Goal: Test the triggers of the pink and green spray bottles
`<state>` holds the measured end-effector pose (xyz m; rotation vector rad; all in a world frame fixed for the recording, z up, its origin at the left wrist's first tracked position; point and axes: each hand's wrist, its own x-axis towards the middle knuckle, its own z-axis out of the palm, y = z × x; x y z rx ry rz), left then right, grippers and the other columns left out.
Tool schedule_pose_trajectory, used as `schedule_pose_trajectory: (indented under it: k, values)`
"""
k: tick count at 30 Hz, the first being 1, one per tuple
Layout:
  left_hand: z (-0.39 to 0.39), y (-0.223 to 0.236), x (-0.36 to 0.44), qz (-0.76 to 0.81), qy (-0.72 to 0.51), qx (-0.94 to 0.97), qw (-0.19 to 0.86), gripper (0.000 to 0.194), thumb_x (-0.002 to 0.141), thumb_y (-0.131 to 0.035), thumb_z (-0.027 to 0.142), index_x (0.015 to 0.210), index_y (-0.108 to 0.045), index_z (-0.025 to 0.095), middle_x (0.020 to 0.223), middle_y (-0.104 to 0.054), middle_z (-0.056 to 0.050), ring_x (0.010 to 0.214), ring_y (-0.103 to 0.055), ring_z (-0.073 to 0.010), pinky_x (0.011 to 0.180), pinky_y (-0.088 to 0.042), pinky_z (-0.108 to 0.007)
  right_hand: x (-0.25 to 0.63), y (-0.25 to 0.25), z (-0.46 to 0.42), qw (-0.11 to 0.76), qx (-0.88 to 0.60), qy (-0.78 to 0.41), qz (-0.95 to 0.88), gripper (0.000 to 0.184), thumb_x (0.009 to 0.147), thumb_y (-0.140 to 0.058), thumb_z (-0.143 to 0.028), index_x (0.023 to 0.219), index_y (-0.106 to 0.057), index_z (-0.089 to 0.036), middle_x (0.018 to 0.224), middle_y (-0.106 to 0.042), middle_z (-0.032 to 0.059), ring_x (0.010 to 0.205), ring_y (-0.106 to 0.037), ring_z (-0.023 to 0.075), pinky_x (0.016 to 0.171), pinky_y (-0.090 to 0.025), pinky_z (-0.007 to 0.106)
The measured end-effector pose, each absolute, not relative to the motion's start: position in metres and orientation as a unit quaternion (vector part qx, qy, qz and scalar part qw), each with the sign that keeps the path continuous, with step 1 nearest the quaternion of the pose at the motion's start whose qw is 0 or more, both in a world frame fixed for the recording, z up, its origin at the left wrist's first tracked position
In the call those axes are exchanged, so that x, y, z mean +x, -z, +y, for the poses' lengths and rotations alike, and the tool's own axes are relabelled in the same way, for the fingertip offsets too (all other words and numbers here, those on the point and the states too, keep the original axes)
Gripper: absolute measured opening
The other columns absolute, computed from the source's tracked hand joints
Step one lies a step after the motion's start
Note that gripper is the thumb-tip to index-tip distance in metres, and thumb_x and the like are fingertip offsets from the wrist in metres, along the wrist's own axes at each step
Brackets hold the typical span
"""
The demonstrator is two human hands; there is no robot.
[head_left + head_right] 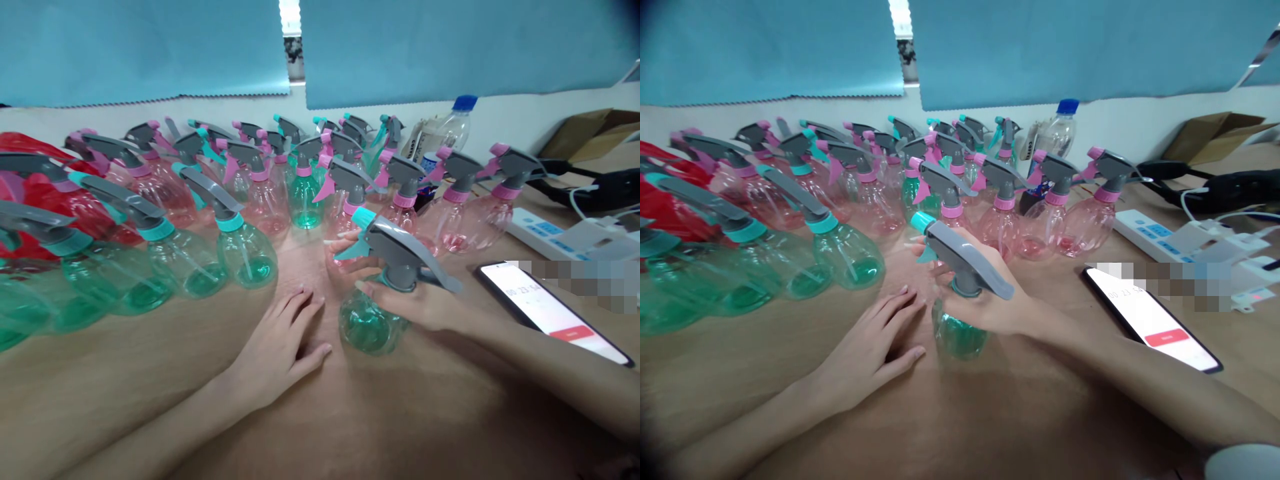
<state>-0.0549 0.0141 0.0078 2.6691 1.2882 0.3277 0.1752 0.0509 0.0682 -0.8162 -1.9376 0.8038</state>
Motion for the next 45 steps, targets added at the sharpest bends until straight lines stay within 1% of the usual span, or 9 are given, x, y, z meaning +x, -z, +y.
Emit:
schedule_pose_trajectory:
  k: [4, 7, 12, 18, 23, 25, 29, 39, 45]
  values:
    - [0.014, -0.008, -0.055, 0.43, -0.112, 0.892, 0.08, 0.056, 0.092, -0.051, 0.047, 0.138, -0.041, 0.017, 0.145, -0.041, -0.015, 0.135, -0.035, -0.0323, 0.107, -0.034, -0.052, 0.176, -0.069, 0.052, 0.43, -0.315, -0.315, -0.785, 0.032, 0.073, -0.053, -0.012, 0.1, -0.062, -0.026, 0.106, -0.064, 0.0018, 0.088, -0.064, 0.0193, 0.078, -0.058, 0.037]
    - [0.014, -0.008, -0.055, 0.429, -0.108, 0.893, 0.079, 0.057, 0.092, -0.05, 0.048, 0.138, -0.041, 0.016, 0.145, -0.042, -0.015, 0.135, -0.034, -0.0325, 0.107, -0.033, -0.052, 0.176, -0.069, 0.052, 0.419, -0.324, -0.313, -0.788, 0.027, 0.074, -0.052, -0.015, 0.096, -0.063, -0.026, 0.1, -0.063, 0.0027, 0.084, -0.065, 0.0198, 0.073, -0.059, 0.037]
    - [0.014, -0.009, -0.055, 0.431, -0.107, 0.892, 0.08, 0.056, 0.092, -0.051, 0.047, 0.138, -0.04, 0.017, 0.145, -0.042, -0.015, 0.135, -0.035, -0.0315, 0.107, -0.033, -0.051, 0.175, -0.069, 0.051, 0.422, -0.331, -0.317, -0.782, 0.028, 0.074, -0.053, -0.016, 0.099, -0.062, -0.026, 0.099, -0.064, 0.002, 0.08, -0.064, 0.0181, 0.07, -0.059, 0.034]
    - [0.014, -0.008, -0.055, 0.428, -0.113, 0.893, 0.077, 0.056, 0.092, -0.051, 0.047, 0.138, -0.041, 0.017, 0.145, -0.041, -0.015, 0.135, -0.035, -0.0324, 0.107, -0.034, -0.052, 0.175, -0.072, 0.051, 0.428, -0.314, -0.328, -0.781, 0.017, 0.073, -0.053, -0.012, 0.078, -0.062, -0.025, 0.102, -0.066, 0.0013, 0.084, -0.065, 0.0171, 0.075, -0.059, 0.033]
    - [0.015, -0.006, -0.055, 0.427, -0.114, 0.894, 0.074, 0.056, 0.092, -0.051, 0.047, 0.138, -0.041, 0.016, 0.145, -0.042, -0.015, 0.135, -0.034, -0.032, 0.108, -0.033, -0.051, 0.175, -0.075, 0.05, 0.417, -0.307, -0.36, -0.776, 0.026, 0.069, -0.049, -0.01, 0.087, -0.061, -0.025, 0.109, -0.065, 0.0006, 0.087, -0.065, 0.0164, 0.076, -0.058, 0.031]
    - [0.015, -0.006, -0.055, 0.427, -0.111, 0.894, 0.073, 0.056, 0.092, -0.051, 0.047, 0.138, -0.041, 0.016, 0.145, -0.041, -0.015, 0.135, -0.034, -0.032, 0.108, -0.033, -0.051, 0.174, -0.078, 0.049, 0.422, -0.312, -0.366, -0.769, 0.027, 0.067, -0.049, -0.009, 0.086, -0.059, -0.025, 0.104, -0.065, 0.0004, 0.085, -0.065, 0.0159, 0.075, -0.058, 0.03]
    - [0.014, -0.007, -0.055, 0.429, -0.11, 0.894, 0.074, 0.055, 0.092, -0.051, 0.047, 0.137, -0.042, 0.016, 0.144, -0.042, -0.016, 0.135, -0.034, -0.032, 0.107, -0.034, -0.051, 0.175, -0.083, 0.047, 0.419, -0.331, -0.349, -0.77, 0.018, 0.064, -0.049, -0.008, 0.07, -0.054, -0.024, 0.081, -0.06, -0.0008, 0.074, -0.063, 0.0148, 0.067, -0.056, 0.027]
    - [0.014, -0.007, -0.055, 0.43, -0.107, 0.893, 0.076, 0.056, 0.093, -0.051, 0.046, 0.138, -0.04, 0.016, 0.145, -0.041, -0.015, 0.135, -0.034, -0.0316, 0.108, -0.033, -0.051, 0.171, -0.092, 0.045, 0.428, -0.33, -0.333, -0.773, 0.019, 0.065, -0.05, -0.006, 0.06, -0.043, -0.024, 0.074, -0.054, -0.0017, 0.066, -0.056, 0.0123, 0.062, -0.052, 0.024]
    - [0.014, -0.007, -0.055, 0.427, -0.107, 0.895, 0.07, 0.056, 0.093, -0.05, 0.047, 0.137, -0.041, 0.014, 0.145, -0.041, -0.017, 0.135, -0.034, -0.032, 0.107, -0.034, -0.052, 0.173, -0.086, 0.048, 0.419, -0.334, -0.321, -0.781, 0.013, 0.067, -0.049, -0.011, 0.067, -0.053, -0.024, 0.07, -0.056, -0.0015, 0.067, -0.059, 0.0137, 0.064, -0.054, 0.025]
